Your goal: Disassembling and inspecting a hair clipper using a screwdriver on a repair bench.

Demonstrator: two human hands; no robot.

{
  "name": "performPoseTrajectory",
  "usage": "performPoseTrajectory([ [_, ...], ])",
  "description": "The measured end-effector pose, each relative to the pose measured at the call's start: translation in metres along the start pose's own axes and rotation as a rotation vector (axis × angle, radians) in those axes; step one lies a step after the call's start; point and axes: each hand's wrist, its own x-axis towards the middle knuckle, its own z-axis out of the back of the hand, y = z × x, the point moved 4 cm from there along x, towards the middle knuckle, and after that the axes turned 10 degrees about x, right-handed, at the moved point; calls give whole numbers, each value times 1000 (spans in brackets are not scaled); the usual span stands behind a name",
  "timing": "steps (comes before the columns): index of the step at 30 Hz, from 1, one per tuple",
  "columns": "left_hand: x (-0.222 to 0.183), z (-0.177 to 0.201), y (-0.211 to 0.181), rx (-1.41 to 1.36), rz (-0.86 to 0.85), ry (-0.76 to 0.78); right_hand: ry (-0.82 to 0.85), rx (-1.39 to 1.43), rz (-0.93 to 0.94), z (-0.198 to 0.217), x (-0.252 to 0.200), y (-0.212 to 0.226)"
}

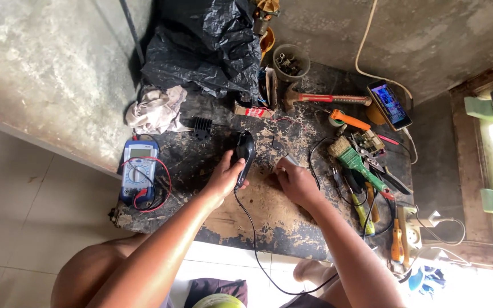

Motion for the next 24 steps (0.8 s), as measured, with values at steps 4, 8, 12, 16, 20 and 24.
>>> performPoseTrajectory([
  [4,-2,0,-3,1,-13,10,-37,1,-40,7,-2,-3],
  [8,-1,0,1,-17,-28,4,-77,55,-130,14,-6,0],
  [12,-13,0,-15,8,-36,5,-97,184,-156,15,-4,-12],
  [16,-11,0,-12,6,-59,18,-88,227,-126,14,-6,-14],
  [20,-10,0,-11,4,-64,18,-122,253,-118,22,-13,0],
  [24,-9,0,-9,2,-67,18,-165,151,-91,12,-7,-14],
])
